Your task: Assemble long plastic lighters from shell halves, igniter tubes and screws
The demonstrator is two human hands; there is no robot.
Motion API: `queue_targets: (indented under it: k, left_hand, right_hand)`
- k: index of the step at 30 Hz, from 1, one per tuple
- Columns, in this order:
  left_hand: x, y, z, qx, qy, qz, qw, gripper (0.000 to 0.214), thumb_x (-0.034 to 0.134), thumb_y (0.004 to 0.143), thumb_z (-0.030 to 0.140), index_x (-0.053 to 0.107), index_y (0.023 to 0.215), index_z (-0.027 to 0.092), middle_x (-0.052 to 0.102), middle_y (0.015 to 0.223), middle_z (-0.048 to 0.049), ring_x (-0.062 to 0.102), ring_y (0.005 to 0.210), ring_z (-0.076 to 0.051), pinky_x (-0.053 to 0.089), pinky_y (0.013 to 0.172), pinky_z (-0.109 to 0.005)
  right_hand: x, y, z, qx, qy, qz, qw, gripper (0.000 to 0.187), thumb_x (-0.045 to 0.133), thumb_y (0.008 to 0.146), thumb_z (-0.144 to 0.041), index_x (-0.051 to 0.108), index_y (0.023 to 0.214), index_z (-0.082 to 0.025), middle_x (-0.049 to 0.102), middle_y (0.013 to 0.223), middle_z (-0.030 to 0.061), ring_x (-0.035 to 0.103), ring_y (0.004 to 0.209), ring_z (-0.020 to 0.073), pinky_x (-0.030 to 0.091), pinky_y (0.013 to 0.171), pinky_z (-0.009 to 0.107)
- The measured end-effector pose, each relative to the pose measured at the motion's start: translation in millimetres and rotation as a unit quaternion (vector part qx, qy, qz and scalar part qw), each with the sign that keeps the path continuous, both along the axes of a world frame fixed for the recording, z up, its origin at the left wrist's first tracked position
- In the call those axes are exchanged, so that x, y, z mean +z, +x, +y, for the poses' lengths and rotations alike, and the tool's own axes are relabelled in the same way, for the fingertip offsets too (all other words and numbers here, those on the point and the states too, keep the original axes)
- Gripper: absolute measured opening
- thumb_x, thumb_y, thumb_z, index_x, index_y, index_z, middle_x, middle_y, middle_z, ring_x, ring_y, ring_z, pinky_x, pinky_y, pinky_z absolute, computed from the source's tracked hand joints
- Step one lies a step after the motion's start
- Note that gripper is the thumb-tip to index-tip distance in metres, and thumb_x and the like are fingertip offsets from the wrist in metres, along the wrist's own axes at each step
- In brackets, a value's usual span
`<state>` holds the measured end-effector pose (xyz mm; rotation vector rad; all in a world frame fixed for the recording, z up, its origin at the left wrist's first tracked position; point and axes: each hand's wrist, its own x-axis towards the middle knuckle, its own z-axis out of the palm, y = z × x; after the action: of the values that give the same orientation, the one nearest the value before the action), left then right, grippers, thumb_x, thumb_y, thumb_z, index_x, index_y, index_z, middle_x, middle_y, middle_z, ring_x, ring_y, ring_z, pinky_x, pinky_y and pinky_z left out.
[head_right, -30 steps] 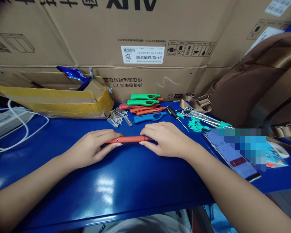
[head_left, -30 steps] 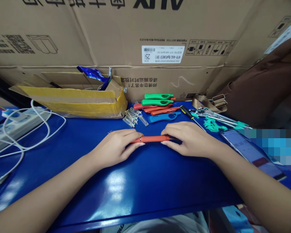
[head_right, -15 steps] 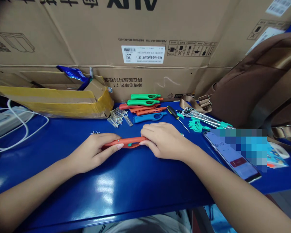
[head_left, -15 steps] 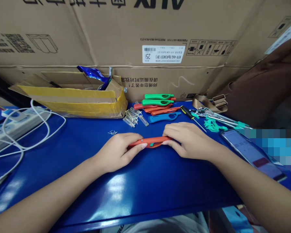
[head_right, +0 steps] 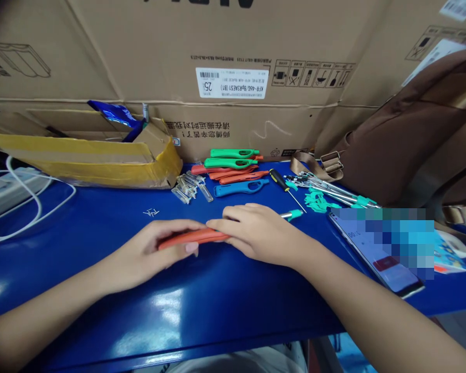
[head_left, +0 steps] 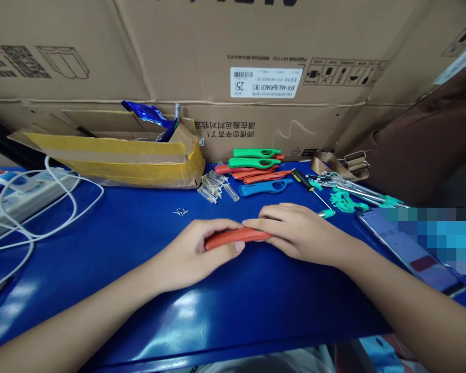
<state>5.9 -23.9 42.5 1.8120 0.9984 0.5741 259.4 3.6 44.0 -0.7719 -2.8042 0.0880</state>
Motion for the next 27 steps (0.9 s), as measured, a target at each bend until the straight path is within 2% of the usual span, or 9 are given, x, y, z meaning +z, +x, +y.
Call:
queue_targets:
  k: [2, 3, 5, 9, 13, 17, 22, 24, 27]
  left_hand:
    - [-2.2, -4.9, 0.8, -0.024, 0.209, 0.073, 0.975, 0.031, 0.061, 0.096, 0.036, 0.069, 0.122, 0.02, 0.074, 0.103, -0.0067, 0.067, 0.087, -0.019, 0.054, 0.077, -0.029]
    - [-3.7, -7.4, 1.5, -0.044, 0.267, 0.107, 0.957, 0.033, 0.057, 0.1, 0.034, 0.066, 0.128, 0.02, 0.073, 0.105, -0.0074, 0.068, 0.09, -0.02, 0.054, 0.081, -0.03]
    - [-6.4, -11.4, 3.0, -0.078, 0.318, 0.146, 0.934, 0.035, 0.051, 0.104, 0.034, 0.063, 0.133, 0.02, 0.073, 0.105, -0.0075, 0.068, 0.09, -0.019, 0.054, 0.082, -0.03]
    - [-8.5, -12.4, 4.2, -0.107, 0.308, 0.158, 0.932, 0.032, 0.047, 0.106, 0.033, 0.063, 0.131, 0.02, 0.072, 0.103, -0.0059, 0.068, 0.089, -0.018, 0.053, 0.081, -0.028]
    - [-8.6, -8.4, 4.6, -0.112, 0.276, 0.133, 0.945, 0.031, 0.047, 0.106, 0.031, 0.062, 0.131, 0.02, 0.073, 0.11, -0.0053, 0.068, 0.095, -0.018, 0.052, 0.084, -0.028]
    - [-8.7, -8.4, 6.6, -0.108, 0.267, 0.131, 0.949, 0.03, 0.048, 0.106, 0.032, 0.063, 0.13, 0.021, 0.073, 0.111, -0.0058, 0.069, 0.097, -0.019, 0.052, 0.085, -0.028]
    - [-8.1, -17.4, 14.1, -0.124, 0.291, 0.147, 0.937, 0.03, 0.049, 0.105, 0.033, 0.066, 0.127, 0.02, 0.071, 0.096, -0.0051, 0.067, 0.084, -0.017, 0.051, 0.077, -0.027]
    - [-7.3, -21.9, 17.4, -0.125, 0.295, 0.147, 0.936, 0.03, 0.05, 0.105, 0.033, 0.067, 0.126, 0.02, 0.069, 0.092, -0.0043, 0.066, 0.08, -0.016, 0.05, 0.074, -0.026]
    - [-6.5, -27.1, 21.1, -0.127, 0.294, 0.143, 0.936, 0.03, 0.052, 0.104, 0.034, 0.066, 0.127, 0.02, 0.069, 0.094, -0.0043, 0.065, 0.08, -0.016, 0.049, 0.075, -0.025]
  right_hand:
    - [1.3, 1.7, 0.8, -0.012, -0.001, -0.001, 1.0, 0.035, 0.042, 0.107, -0.031, 0.064, 0.132, -0.021, 0.071, 0.108, 0.0089, 0.065, 0.09, 0.0219, 0.05, 0.08, 0.036]
    - [2.0, 2.1, 0.8, -0.014, -0.001, 0.001, 1.0, 0.036, 0.043, 0.107, -0.035, 0.064, 0.133, -0.021, 0.071, 0.108, 0.009, 0.065, 0.092, 0.0224, 0.05, 0.08, 0.036]
    - [2.8, 1.7, -0.4, -0.006, -0.007, 0.009, 1.0, 0.039, 0.045, 0.106, -0.042, 0.062, 0.134, -0.021, 0.071, 0.112, 0.0092, 0.066, 0.096, 0.0232, 0.05, 0.082, 0.036]
    - [0.3, -3.5, -5.4, 0.016, -0.03, 0.026, 0.999, 0.036, 0.041, 0.108, -0.036, 0.066, 0.124, -0.016, 0.072, 0.115, 0.0101, 0.067, 0.102, 0.0229, 0.05, 0.089, 0.036]
    - [-2.6, -7.7, -7.6, 0.001, -0.041, 0.034, 0.999, 0.033, 0.039, 0.107, -0.029, 0.069, 0.104, -0.016, 0.074, 0.102, 0.0079, 0.069, 0.093, 0.0208, 0.05, 0.08, 0.033]
    - [-2.1, -6.5, -5.3, -0.001, -0.056, 0.048, 0.997, 0.03, 0.042, 0.107, -0.03, 0.07, 0.108, -0.019, 0.076, 0.106, 0.0064, 0.07, 0.097, 0.0193, 0.05, 0.085, 0.032]
    - [0.2, 1.6, 0.0, -0.025, -0.042, 0.012, 0.999, 0.034, 0.055, 0.102, -0.041, 0.071, 0.121, -0.018, 0.076, 0.113, 0.0104, 0.071, 0.1, 0.0245, 0.05, 0.089, 0.037]
    - [2.3, 5.5, 1.6, -0.034, -0.047, -0.006, 0.998, 0.031, 0.058, 0.099, -0.036, 0.071, 0.121, -0.018, 0.077, 0.108, 0.0093, 0.071, 0.095, 0.0244, 0.049, 0.085, 0.036]
    - [5.4, 8.7, 2.8, -0.038, -0.07, -0.023, 0.997, 0.024, 0.057, 0.099, -0.03, 0.074, 0.11, -0.019, 0.076, 0.094, 0.006, 0.07, 0.085, 0.022, 0.046, 0.076, 0.033]
